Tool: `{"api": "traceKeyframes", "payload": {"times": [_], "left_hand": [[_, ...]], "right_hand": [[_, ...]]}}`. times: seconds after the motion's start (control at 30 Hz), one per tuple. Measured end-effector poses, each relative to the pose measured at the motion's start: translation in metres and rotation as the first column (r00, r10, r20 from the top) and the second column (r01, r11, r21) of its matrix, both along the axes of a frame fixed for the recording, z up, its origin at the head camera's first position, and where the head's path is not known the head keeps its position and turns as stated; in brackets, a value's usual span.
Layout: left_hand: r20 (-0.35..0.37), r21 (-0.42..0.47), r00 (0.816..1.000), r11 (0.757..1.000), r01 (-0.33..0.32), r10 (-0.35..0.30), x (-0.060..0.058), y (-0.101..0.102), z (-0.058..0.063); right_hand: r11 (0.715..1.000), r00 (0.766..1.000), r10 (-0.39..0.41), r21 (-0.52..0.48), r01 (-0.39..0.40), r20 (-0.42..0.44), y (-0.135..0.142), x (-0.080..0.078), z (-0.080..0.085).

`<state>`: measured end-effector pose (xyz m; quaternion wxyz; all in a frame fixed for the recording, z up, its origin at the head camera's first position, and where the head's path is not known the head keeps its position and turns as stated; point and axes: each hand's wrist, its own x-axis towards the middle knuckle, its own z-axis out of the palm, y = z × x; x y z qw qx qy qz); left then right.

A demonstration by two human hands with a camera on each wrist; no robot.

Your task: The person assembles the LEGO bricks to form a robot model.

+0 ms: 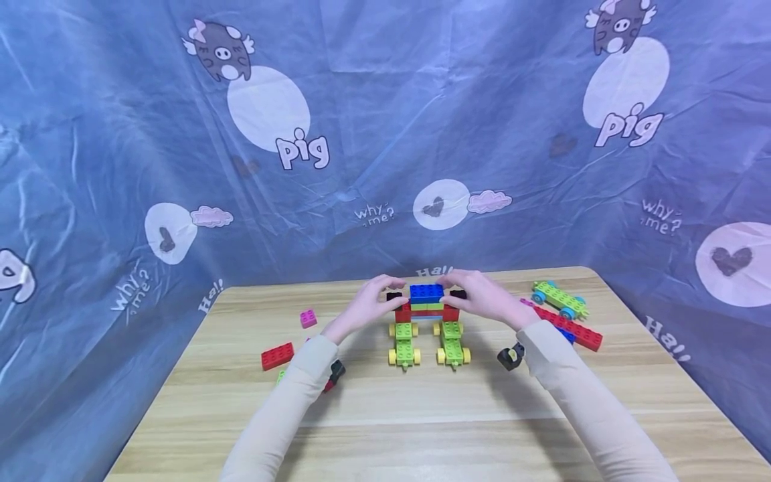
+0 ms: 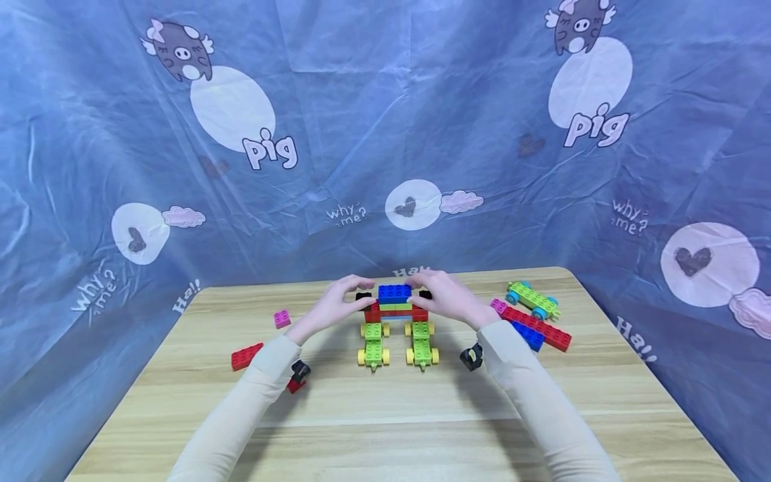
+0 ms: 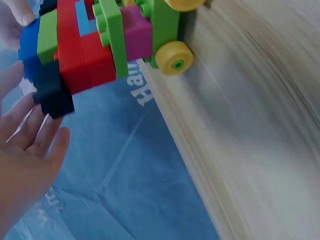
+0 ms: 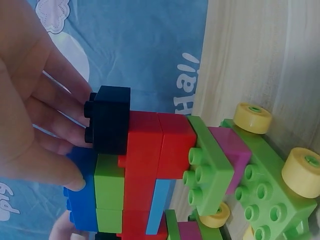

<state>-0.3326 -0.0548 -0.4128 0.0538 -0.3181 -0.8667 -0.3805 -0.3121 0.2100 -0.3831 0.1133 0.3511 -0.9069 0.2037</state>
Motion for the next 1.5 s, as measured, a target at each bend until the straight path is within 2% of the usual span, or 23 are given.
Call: {"api": "traceKeyframes", "payload": {"times": [0.2,0.4,0.6,0.83,1.07,1.23,1.37,1.5], "left_hand": [[0.08,0.04,0.997,0.999,0.009,-0.012,0.001,-0.013,-0.005],[0.121,0.065,0.993,0.998,-0.006,-0.002,0.003,-0.021,-0.01],[0.149,0.09,0.989,0.996,-0.01,-0.003,0.003,-0.027,-0.019],[0.137,0.094,0.99,0.995,-0.038,0.025,0.002,-0.03,-0.025],[0.131,0.105,0.991,0.993,-0.044,0.03,0.002,-0.031,-0.026],[0.132,0.097,0.991,0.994,-0.051,0.038,0.003,-0.031,-0.025],[0.134,0.088,0.99,0.994,-0.058,0.046,0.002,-0.032,-0.024],[0.134,0.085,0.99,0.995,-0.059,0.047,0.001,-0.032,-0.024]], "right_hand": [[0.999,1.0,-0.007,-0.05,0.008,0.007,0.005,0.003,-0.005],[0.989,1.0,0.007,-0.149,-0.004,0.014,0.016,0.01,-0.006],[0.983,0.996,-0.081,-0.17,0.074,-0.036,0.038,0.019,-0.005],[0.969,0.979,-0.184,-0.186,0.165,-0.088,0.073,0.035,-0.014],[0.953,0.942,-0.283,-0.166,0.255,-0.178,0.105,0.056,-0.029],[0.942,0.923,-0.33,-0.126,0.31,-0.2,0.124,0.069,-0.045],[0.937,0.92,-0.35,-0.082,0.341,-0.178,0.137,0.078,-0.06],[0.925,0.917,-0.379,-0.022,0.379,-0.121,0.147,0.085,-0.071]]}}
